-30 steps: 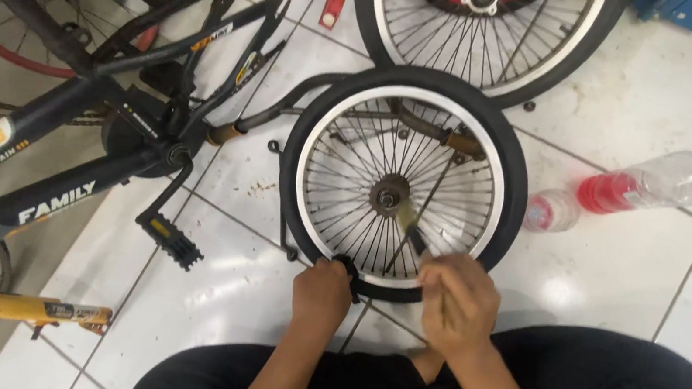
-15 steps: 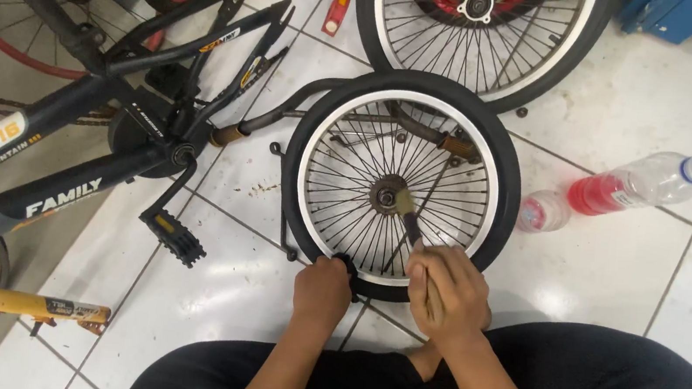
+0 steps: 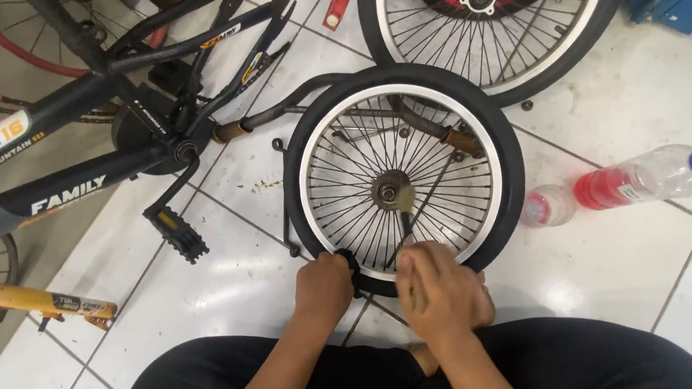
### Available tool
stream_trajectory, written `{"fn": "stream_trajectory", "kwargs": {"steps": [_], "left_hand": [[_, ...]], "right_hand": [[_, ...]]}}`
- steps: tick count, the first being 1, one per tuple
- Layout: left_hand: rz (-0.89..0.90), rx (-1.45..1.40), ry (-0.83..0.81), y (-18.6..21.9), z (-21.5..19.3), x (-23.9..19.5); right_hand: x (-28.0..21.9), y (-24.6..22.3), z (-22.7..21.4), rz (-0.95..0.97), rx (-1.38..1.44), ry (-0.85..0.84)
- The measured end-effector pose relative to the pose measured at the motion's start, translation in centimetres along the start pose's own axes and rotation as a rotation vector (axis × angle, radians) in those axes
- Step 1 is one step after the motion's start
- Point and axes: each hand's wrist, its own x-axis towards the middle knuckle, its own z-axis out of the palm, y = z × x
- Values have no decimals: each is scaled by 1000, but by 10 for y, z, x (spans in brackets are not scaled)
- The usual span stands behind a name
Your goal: Cleaning a bicycle wheel hub and rim using a brush and a cloth
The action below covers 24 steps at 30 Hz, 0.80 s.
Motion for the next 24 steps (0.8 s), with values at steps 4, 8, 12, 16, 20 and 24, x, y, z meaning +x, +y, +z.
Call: {"fn": "stream_trajectory", "kwargs": {"steps": [4,8,12,16,20,24], "left_hand": [[-16,-10,-19,3,-13,0],[-51,-28,-71,-2,22,2],[-82,-41,-186,0,11,8],[-91,-11,-224,0,14,8],[-92,-28,-175,-3,17,3],[-11,25,-5,3,-14,-4]], "right_hand": [[14,-23,-16,-17,153,-57],[29,-28,-35,3,187,-6],[21,-27,-23,34,104,-61],[25,-31,-26,-8,180,-23],[36,-44,-33,-162,233,-27],[23,-35,7,-107,196,-67]]}}
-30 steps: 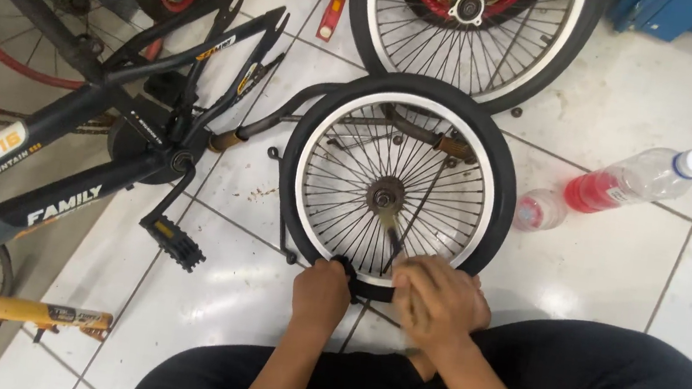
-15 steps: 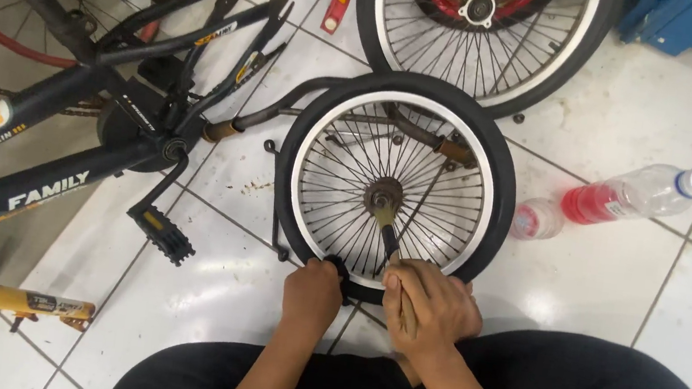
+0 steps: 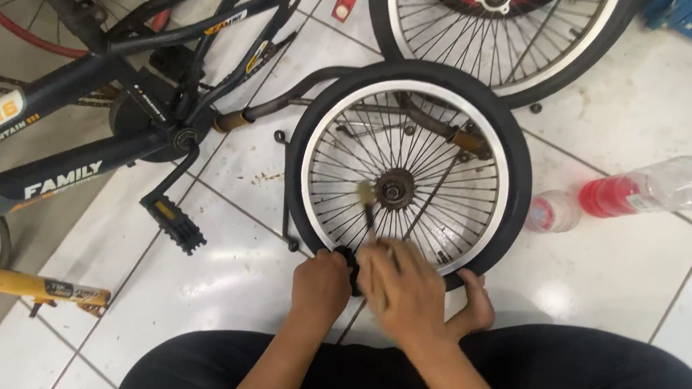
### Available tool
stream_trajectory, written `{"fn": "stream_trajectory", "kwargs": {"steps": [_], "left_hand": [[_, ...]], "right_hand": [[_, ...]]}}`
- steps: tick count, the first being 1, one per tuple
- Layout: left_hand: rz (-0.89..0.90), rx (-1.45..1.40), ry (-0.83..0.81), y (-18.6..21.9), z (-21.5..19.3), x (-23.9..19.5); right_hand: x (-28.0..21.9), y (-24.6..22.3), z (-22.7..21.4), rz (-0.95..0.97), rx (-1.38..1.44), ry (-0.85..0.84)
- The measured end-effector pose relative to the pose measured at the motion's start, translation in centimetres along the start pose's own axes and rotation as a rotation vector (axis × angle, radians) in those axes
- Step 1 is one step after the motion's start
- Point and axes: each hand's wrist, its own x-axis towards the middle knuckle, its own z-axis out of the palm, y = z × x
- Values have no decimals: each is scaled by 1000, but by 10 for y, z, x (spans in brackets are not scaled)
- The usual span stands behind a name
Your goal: Cleaning a bicycle wheel hub and rim using a brush and a cloth
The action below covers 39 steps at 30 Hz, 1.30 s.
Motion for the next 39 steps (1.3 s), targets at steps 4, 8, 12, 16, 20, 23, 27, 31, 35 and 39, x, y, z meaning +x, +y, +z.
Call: {"fn": "stream_trajectory", "kwargs": {"steps": [4,8,12,16,20,23,27,31,35,39], "left_hand": [[-13,-10,-27,0,-8,5],[-12,-52,-64,1,-9,0],[-5,-25,-59,-1,-1,1],[-22,-64,-56,0,-1,3],[-8,-40,-24,-2,4,4],[-2,-20,-19,-4,13,4],[-14,-58,-14,-7,15,6],[-99,-89,-201,-5,21,13],[-57,-96,-140,-4,2,5],[-24,-97,-107,-2,-7,4]], "right_hand": [[7,2,-20,34,-130,63],[-3,2,-43,127,-143,32],[-11,18,-31,237,-52,146],[-23,37,-14,189,13,117],[-35,29,-17,165,-31,92],[-16,24,-32,241,138,168],[-19,33,-25,231,55,78],[-16,18,-37,271,50,-55],[-6,28,-32,299,385,227],[-21,28,-9,487,77,129]]}}
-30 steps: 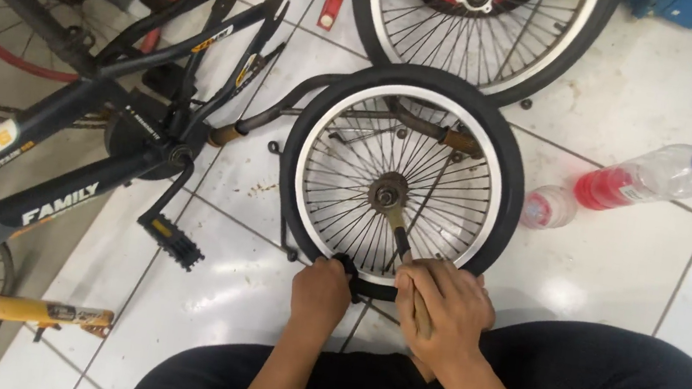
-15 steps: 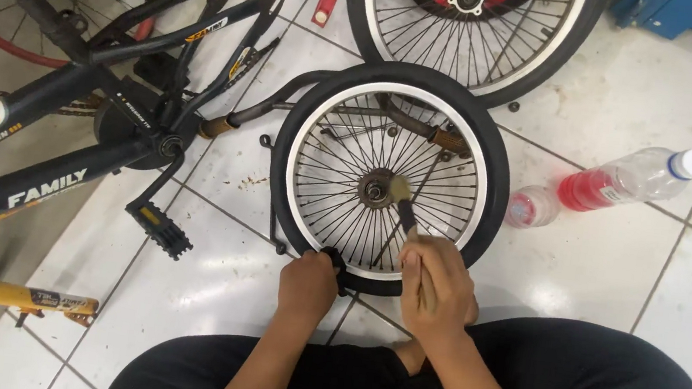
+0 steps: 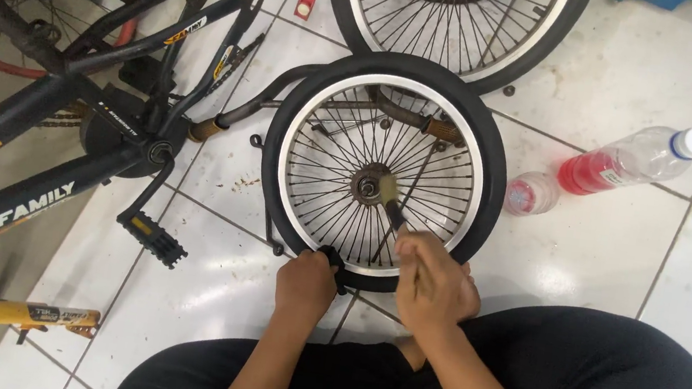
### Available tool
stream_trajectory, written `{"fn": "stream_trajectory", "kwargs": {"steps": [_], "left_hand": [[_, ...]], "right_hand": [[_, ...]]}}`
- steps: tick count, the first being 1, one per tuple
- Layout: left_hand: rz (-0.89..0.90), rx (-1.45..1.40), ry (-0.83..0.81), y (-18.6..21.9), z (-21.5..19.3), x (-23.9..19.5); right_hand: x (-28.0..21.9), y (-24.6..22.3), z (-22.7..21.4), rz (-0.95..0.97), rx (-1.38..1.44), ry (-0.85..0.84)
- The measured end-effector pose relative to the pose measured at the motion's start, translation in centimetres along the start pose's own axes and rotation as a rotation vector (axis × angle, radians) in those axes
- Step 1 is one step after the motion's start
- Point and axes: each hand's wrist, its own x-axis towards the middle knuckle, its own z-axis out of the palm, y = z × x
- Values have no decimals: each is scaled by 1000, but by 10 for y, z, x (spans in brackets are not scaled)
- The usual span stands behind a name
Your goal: Cleaning a bicycle wheel hub and rim using a brush and a cloth
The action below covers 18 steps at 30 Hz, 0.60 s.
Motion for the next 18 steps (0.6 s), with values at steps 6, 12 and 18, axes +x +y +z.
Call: {"fn": "stream_trajectory", "kwargs": {"steps": [6,12,18], "left_hand": [[-6,71,-7,1,1,1],[-29,43,-1,2,6,3],[-24,47,-14,-1,8,4]], "right_hand": [[14,-11,-27,-30,332,55],[18,-49,-11,-18,-263,-58],[17,-16,-28,-91,223,12]]}}
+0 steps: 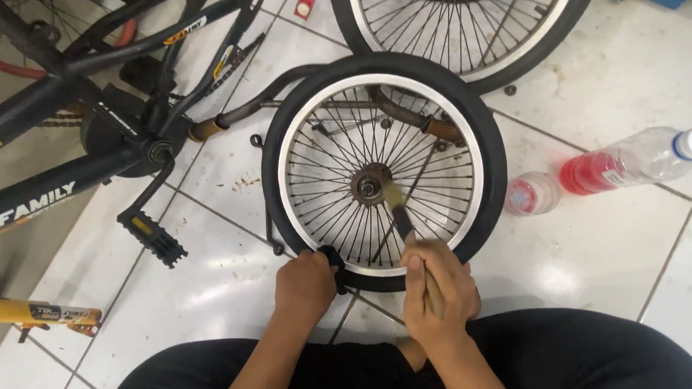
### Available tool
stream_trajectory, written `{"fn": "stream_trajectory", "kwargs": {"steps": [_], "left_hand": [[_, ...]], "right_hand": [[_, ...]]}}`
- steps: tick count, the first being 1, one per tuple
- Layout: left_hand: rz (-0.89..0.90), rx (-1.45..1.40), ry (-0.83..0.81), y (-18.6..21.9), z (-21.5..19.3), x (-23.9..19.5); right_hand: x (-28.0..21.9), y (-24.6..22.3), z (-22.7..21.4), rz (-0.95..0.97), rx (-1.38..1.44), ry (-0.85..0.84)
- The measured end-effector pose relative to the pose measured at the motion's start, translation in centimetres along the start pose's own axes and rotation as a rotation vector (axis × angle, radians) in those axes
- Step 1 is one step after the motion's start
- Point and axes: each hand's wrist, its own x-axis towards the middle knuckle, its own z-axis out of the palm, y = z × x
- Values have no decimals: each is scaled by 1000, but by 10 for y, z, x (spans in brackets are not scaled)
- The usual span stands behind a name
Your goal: Cleaning a bicycle wheel hub and rim using a brush and a cloth
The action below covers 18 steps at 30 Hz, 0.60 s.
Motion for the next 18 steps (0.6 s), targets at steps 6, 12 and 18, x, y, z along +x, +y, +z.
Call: {"fn": "stream_trajectory", "kwargs": {"steps": [6,12,18], "left_hand": [[4,-12,33,2,-4,-3],[-79,-54,-177,-3,13,7],[-79,-71,-124,-4,19,8]], "right_hand": [[-17,-21,-1,-50,-139,-125],[-1,-11,5,-120,-56,-76],[-14,-16,6,-18,-273,-270]]}}
